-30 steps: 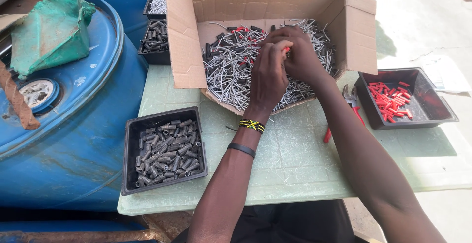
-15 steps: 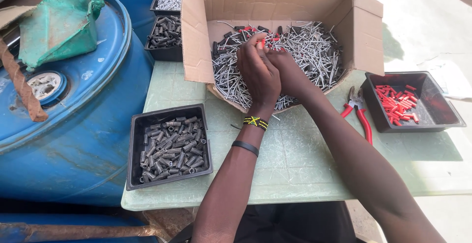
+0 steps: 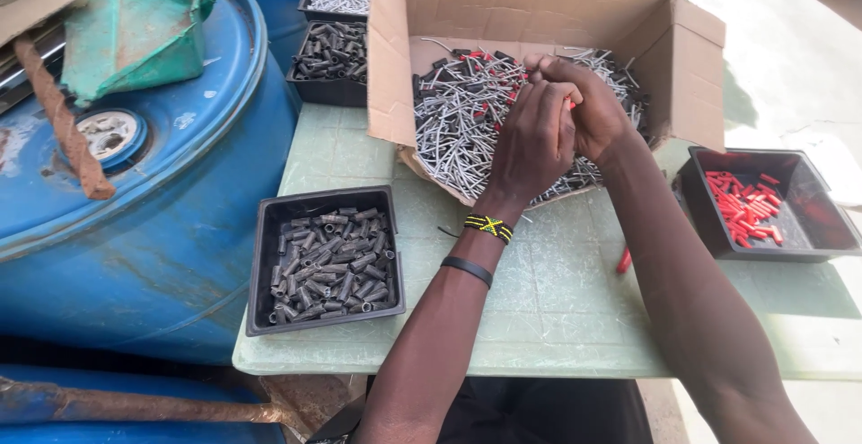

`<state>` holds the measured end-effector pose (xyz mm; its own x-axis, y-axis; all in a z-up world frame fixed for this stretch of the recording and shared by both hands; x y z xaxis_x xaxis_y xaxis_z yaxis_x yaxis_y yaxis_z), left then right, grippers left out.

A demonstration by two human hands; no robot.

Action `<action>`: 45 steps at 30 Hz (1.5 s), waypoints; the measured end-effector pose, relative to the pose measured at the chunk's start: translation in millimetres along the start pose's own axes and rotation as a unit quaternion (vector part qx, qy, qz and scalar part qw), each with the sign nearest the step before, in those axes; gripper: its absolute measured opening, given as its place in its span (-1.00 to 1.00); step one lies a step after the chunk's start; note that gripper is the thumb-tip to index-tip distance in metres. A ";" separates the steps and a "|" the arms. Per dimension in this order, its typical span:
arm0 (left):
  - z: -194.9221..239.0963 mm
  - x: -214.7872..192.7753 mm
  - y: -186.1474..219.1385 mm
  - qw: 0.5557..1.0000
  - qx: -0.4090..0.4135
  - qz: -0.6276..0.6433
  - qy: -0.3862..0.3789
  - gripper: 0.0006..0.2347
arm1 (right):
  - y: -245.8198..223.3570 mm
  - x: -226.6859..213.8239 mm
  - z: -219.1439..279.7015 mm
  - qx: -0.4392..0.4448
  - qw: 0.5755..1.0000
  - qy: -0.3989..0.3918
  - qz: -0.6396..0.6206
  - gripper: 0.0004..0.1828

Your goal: Manually sorting red plastic wall plugs from a large box of silver nails and placing them into a black plastic tray.

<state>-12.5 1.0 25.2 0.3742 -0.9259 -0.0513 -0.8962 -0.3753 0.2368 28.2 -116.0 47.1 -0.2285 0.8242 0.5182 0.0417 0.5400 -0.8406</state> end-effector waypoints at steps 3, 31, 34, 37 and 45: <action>-12.0 -20.0 10.1 0.999 -0.027 0.021 0.032 -0.88 | -1.1 36.7 10.6 -0.068 0.972 -0.047 0.218 -0.72; -7.6 -21.6 0.1 0.973 -0.199 -0.036 0.107 -0.85 | 7.7 24.1 15.4 -0.174 0.951 -0.023 0.255 -0.74; -6.8 -20.1 0.7 0.975 -0.182 -0.082 0.095 -0.86 | 7.0 35.7 18.8 -0.171 0.971 -0.054 0.158 -0.67; -2.5 -15.4 -3.1 0.972 -0.202 -0.082 0.087 -0.87 | 5.6 41.0 23.8 -0.174 0.974 -0.051 0.134 -0.75; 5.8 -8.0 -9.4 0.968 -0.241 -0.066 -0.022 -0.88 | -4.9 83.5 40.5 -0.182 0.978 -0.032 0.092 -0.71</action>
<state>-8.5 11.7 17.8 0.4583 -0.8759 -0.1506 -0.6216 -0.4370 0.6501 -30.5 -56.8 88.1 -0.2442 0.9072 0.3427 0.4295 0.4180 -0.8005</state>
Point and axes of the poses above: each hand's wrist, its own z-axis away from the middle knuckle, its own x-axis out of the palm, y = z × x, the point moved 1 cm from there along -z, towards the middle knuckle, and after that the axes turned 6 degrees about -z, right-handed, at the moved point
